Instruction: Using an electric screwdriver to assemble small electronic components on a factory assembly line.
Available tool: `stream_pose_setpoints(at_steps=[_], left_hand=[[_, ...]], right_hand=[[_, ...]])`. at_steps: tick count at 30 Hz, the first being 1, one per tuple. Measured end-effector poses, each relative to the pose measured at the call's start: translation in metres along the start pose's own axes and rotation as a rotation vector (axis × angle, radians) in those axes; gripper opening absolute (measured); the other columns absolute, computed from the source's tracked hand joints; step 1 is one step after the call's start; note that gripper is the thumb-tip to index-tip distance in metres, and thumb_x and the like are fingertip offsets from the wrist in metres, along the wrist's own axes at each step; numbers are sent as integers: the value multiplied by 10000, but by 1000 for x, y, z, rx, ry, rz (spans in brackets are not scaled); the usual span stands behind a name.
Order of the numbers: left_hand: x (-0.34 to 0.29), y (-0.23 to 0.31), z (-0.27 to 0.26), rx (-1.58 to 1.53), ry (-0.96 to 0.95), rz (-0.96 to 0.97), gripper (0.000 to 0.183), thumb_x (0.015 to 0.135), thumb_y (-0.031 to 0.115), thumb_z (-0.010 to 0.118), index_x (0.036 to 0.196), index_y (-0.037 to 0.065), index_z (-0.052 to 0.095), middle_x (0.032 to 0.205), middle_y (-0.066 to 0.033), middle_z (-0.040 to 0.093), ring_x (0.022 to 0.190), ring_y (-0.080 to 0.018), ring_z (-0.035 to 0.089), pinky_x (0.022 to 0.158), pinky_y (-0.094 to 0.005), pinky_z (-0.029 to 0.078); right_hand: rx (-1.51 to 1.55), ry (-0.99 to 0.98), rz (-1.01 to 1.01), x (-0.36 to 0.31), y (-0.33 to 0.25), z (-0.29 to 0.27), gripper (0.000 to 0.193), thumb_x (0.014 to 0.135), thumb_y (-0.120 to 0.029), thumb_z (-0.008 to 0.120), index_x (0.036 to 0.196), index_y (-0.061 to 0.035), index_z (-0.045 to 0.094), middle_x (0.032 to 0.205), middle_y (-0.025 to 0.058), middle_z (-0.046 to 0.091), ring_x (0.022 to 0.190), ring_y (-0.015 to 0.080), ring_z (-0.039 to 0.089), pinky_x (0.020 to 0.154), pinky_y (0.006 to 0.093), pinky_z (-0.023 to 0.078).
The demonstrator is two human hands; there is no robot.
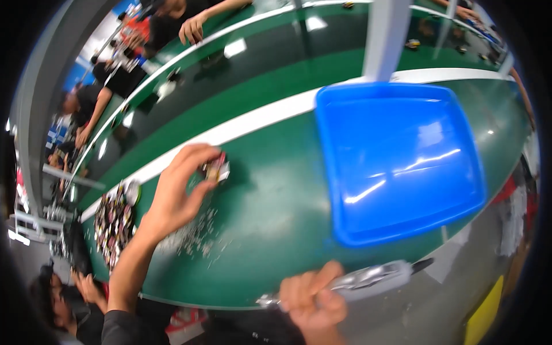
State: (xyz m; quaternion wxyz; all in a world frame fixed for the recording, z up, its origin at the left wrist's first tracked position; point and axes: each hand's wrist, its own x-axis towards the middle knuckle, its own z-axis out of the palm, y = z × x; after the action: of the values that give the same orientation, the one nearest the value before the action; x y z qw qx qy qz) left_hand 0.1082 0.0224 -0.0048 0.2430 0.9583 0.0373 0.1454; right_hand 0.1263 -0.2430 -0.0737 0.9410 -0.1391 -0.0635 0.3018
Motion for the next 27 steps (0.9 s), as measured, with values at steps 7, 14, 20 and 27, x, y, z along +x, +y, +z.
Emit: stream_pose_setpoints(at_steps=[7,14,20,27], left_hand=[[-198,69,-24,-30,6,-336,583,585,-143,661,1151,-21,587,1143,-180,579,1038,-343,580,887,-391,478],[-224,69,-4,-107,24,-263,504,659,-88,700,1145,-36,577,1176,-160,577,1064,-353,573,891,-416,485],[-219,61,2,-128,78,-155,394,718,-86,671,1097,-59,567,1094,-162,586,986,-342,575,825,-406,494],[-209,57,-2,-82,22,-146,346,692,-76,662,1026,-58,576,1008,-159,584,916,-328,570,727,-393,504]], right_hand=[[71,12,-14,-13,4,4,115,910,-167,464,878,-64,424,505,16,398,431,133,391,490,312,387],[-94,-37,182,-57,43,26,90,883,-154,470,875,-72,436,492,3,372,432,135,388,489,305,391],[-130,-57,369,-91,86,38,95,889,-157,512,906,-67,487,503,4,372,433,140,387,498,318,392],[-115,-106,465,-104,117,44,83,933,-116,480,966,-45,506,542,12,393,451,149,410,526,323,389]])
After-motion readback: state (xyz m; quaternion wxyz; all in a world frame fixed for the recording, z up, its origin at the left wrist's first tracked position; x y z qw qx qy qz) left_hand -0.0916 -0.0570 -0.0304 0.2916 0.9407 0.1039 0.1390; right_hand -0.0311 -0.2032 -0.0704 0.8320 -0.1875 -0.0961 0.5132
